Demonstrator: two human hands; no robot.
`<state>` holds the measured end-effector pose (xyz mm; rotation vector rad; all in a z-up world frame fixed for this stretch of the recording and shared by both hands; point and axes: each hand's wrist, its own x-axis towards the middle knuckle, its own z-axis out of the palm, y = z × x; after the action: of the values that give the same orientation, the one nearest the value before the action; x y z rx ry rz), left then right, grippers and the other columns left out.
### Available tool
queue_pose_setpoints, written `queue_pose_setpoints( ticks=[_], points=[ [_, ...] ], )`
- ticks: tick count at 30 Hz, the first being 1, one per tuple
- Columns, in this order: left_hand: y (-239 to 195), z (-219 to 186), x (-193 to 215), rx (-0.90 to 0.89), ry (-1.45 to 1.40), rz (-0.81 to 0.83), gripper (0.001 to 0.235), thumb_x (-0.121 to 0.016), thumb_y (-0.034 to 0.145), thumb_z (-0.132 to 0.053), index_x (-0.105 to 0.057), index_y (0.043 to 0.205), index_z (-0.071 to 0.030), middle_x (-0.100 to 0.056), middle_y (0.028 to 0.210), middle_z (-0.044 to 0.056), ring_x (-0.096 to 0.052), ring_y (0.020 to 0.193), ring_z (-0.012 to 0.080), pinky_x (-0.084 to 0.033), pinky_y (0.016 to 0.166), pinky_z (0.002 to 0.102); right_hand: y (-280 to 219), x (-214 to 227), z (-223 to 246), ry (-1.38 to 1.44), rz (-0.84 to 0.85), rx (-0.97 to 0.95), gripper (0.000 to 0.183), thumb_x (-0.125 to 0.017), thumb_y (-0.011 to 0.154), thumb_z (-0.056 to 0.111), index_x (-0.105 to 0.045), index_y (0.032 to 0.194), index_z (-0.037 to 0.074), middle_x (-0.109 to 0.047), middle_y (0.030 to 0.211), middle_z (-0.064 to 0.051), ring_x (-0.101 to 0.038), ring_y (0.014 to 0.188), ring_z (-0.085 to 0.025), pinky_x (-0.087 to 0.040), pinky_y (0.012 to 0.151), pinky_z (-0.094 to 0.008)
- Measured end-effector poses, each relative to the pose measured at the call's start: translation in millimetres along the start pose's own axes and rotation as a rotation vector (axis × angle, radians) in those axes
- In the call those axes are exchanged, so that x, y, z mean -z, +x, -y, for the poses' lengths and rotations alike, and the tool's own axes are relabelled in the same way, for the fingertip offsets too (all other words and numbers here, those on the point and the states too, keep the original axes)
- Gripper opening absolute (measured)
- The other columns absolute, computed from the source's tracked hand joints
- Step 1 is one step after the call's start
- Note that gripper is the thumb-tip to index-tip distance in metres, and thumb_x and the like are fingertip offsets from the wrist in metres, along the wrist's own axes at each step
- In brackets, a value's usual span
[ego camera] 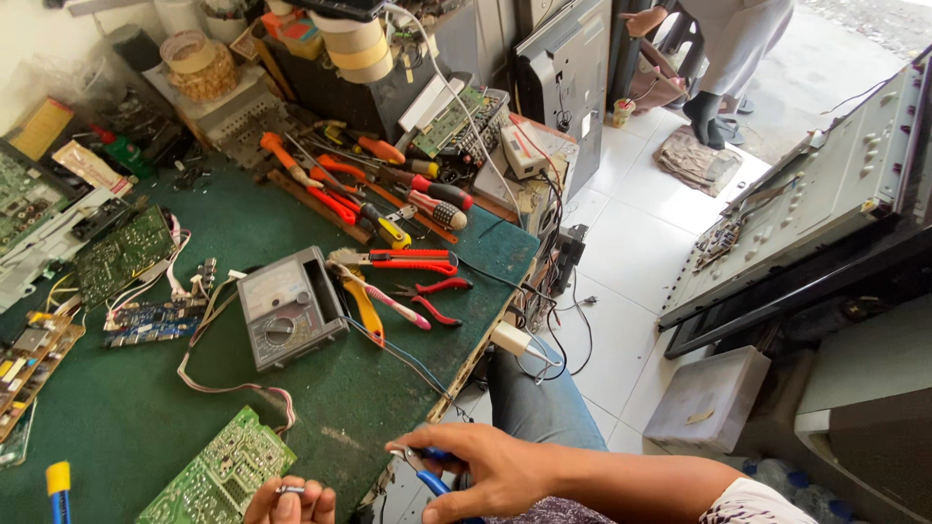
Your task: The person uses pliers to strip the ends of a wire and then uses a soldering iron and solder to attach the wire to a small electronic component. The person works at a cluttered workbench with various tools and circuit boards visible.
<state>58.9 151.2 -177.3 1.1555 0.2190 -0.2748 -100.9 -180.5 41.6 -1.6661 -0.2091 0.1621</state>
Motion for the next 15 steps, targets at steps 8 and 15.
queue_pose_setpoints(
  ticks=[8,15],
  points=[
    [-89,-58,-152,-0.155,0.009,-0.187,0.035,-0.057,0.107,-0.005,-0.059,0.140,0.005,-0.063,0.122,0.026,-0.066,0.109,0.0303,-0.062,0.094,0.040,-1,6,-25,-0.012,-0.030,0.077,0.067,-0.054,0.108,0.043,-0.041,0.163,0.007,-0.042,0.171,-0.012,-0.042,0.156,-0.022,-0.033,0.128,-0.042],
    [-106,-83,-177,-0.102,-0.141,-0.015,0.025,-0.077,0.090,0.004,-0.072,0.115,0.004,-0.076,0.094,0.021,-0.076,0.080,0.0299,-0.068,0.081,0.042,7,-14,-40,0.437,-0.250,-0.097,0.028,-0.064,0.103,0.019,-0.069,0.112,-0.007,-0.073,0.104,-0.016,-0.071,0.079,-0.026,-0.059,0.077,-0.038]
  ],
)
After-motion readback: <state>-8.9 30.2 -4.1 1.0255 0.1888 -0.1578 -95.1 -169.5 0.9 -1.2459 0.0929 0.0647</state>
